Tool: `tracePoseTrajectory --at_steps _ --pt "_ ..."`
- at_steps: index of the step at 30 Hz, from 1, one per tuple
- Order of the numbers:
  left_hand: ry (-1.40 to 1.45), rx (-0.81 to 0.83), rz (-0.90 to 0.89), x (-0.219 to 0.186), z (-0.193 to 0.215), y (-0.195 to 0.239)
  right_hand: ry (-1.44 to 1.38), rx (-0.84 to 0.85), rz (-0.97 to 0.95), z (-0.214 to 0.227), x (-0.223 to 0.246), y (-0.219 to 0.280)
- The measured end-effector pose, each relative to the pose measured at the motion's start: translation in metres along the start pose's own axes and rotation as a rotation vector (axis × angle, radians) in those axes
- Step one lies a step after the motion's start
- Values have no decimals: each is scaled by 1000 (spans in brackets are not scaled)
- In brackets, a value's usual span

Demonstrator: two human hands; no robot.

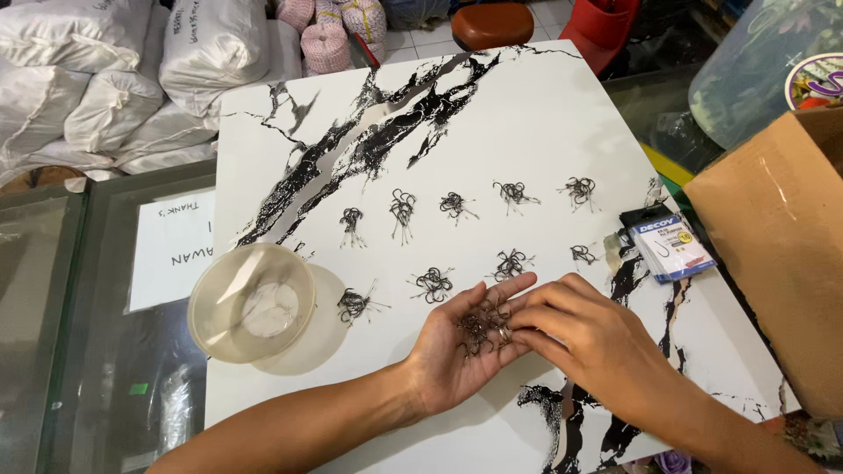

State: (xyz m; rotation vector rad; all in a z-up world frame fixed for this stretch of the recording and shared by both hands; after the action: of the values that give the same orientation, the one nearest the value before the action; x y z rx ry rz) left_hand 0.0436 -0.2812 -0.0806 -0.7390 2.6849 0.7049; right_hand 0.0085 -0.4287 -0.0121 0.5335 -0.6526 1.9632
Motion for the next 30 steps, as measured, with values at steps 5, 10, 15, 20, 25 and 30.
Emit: tracePoseTrajectory --at_steps 5,10,15,20,25,30 --pt "-21 -55 51 4 0 3 -208 67 -115 11 -6 -2" --pt "-24 -80 89 2 -10 7 -435 -17 -279 39 -23 0" --pt "35 -42 54 2 -3 1 -268 -166 -709 76 -62 -2" --pt "11 -83 69 0 -6 1 -194 -49 -824 69 -113 -8" --pt "2 -94 69 -2 -9 3 -74 16 -807 61 -118 -20" --pt "22 -103 65 -4 -11 5 -74 -53 -835 63 -101 -25"
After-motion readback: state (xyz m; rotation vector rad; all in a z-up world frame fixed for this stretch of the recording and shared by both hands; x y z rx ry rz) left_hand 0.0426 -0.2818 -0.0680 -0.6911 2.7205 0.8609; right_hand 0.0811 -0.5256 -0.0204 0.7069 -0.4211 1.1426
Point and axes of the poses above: each hand's wrist, its own y-axis away from the middle knuckle, its own z-axis out of the back of the hand, x = y × z, the point moved 3 cm from there along -y, towards the middle knuckle, and after that the axes turned 14 degrees about -y, right-handed, at the moved point
